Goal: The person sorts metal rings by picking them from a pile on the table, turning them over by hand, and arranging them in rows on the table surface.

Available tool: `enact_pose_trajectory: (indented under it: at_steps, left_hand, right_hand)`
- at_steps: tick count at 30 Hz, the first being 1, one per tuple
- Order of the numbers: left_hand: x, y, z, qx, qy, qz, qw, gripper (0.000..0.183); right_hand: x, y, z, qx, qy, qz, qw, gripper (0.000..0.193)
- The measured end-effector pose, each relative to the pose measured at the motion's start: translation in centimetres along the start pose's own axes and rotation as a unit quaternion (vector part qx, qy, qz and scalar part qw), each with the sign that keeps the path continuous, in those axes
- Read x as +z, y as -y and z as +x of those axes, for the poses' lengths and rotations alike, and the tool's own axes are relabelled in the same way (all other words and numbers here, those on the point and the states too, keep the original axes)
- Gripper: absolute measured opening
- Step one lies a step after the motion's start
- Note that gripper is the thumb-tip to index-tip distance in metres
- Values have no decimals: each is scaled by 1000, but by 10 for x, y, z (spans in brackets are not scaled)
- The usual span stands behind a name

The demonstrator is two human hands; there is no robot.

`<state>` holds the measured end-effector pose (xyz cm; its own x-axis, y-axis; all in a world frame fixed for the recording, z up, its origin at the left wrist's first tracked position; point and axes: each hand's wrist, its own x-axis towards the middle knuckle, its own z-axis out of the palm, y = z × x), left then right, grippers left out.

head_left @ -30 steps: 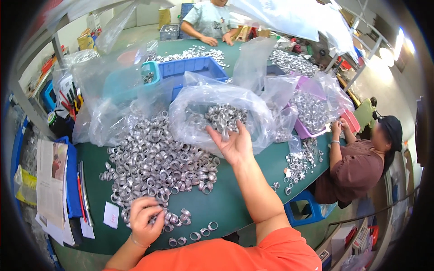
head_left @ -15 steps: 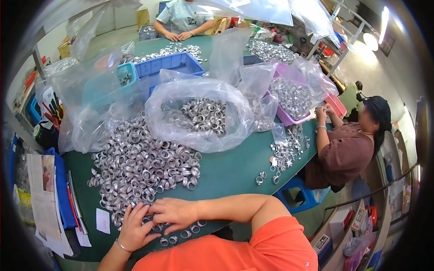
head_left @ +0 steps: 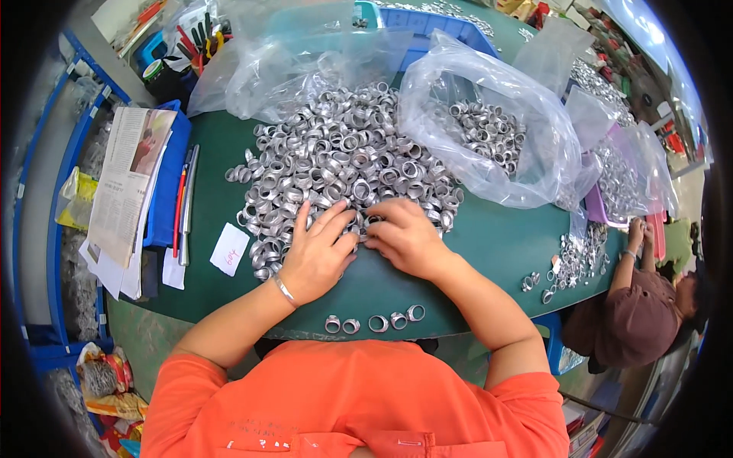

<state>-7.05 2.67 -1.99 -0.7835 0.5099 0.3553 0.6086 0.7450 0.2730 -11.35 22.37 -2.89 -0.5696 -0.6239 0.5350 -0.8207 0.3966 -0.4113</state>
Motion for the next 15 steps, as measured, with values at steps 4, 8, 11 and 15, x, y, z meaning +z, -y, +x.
enact_pose_trajectory:
  at_steps: [4, 8, 11, 15]
  left_hand:
    - [0, 3, -2, -5, -15, -28, 999, 28]
    - [-2, 0, 2, -10, -36, -34, 999, 27]
    - [-1, 3, -2, -17, -27, -33, 999, 29]
    - [0, -2, -2, -21, -26, -34, 999, 26]
  right_hand:
    - [-7, 3, -11, 138, -107, -25, 984, 13]
    - [1, 19, -7, 149, -51, -60, 986, 14]
    - [13, 27, -5, 185, -47, -117, 975, 16]
    - [13, 27, -15, 172, -45, -99, 979, 14]
